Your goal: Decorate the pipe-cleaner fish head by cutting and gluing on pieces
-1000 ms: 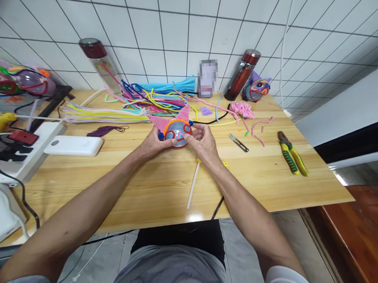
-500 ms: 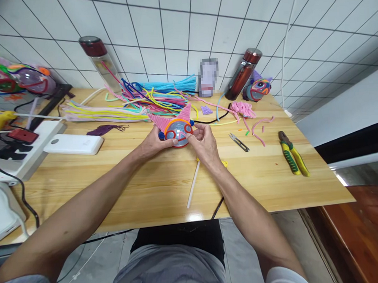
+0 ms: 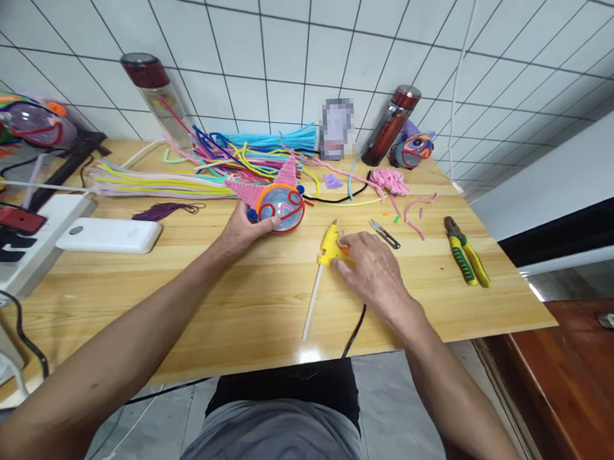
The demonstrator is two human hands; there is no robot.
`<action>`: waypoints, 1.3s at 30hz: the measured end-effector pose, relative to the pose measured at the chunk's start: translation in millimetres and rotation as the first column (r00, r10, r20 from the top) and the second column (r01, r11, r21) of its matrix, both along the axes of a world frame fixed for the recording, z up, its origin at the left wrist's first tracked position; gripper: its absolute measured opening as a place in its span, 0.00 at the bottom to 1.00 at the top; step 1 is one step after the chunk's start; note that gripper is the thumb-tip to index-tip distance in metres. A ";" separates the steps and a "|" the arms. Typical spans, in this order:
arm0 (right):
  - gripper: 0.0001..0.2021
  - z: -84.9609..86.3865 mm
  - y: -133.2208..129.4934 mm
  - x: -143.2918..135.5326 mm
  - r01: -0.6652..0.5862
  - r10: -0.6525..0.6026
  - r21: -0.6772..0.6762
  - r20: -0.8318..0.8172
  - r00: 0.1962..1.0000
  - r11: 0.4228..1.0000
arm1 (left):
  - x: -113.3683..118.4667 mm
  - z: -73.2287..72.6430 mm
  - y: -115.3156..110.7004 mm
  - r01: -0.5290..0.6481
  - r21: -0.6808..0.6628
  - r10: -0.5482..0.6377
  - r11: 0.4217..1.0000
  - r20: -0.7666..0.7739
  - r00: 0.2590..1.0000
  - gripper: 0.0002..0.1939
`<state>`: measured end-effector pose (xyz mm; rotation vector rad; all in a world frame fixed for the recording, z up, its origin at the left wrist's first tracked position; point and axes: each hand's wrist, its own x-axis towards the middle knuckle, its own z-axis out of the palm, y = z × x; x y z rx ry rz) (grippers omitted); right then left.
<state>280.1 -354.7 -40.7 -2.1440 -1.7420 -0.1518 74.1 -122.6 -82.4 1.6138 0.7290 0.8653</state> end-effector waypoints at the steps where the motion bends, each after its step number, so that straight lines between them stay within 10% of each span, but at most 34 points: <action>1: 0.14 -5.0 -5.8 6.2 -0.016 0.016 -0.056 0.010 1.000 0.998 | -0.5 1.2 1.2 -0.012 -0.003 0.012 1.000 0.016 1.000 0.42; 7: 0.17 -26.5 -10.8 14.4 -0.002 0.004 -0.148 0.010 1.000 0.989 | -3.1 12.2 9.8 -0.044 0.015 0.042 0.999 0.122 0.992 0.43; 18: 0.14 -24.3 -13.0 -30.4 -0.403 0.375 -0.038 -0.291 0.880 0.914 | -6.2 12.9 8.1 0.164 0.000 -0.164 0.987 0.027 0.986 0.44; 25: 0.29 -1.0 45.0 -15.7 0.108 0.080 0.200 -0.747 0.660 0.974 | -3.4 13.4 -1.6 0.269 0.032 -0.270 0.963 0.018 0.963 0.48; 29: 0.32 -9.7 79.5 -26.0 0.124 0.111 0.173 -0.911 0.398 0.977 | -4.3 15.1 -3.7 0.268 0.027 -0.268 0.963 0.005 0.963 0.48; 39: 0.35 -29.6 88.2 -32.6 0.214 0.152 0.221 -0.942 0.298 0.951 | -2.9 17.3 -4.9 0.244 -0.006 -0.243 0.970 0.051 0.969 0.44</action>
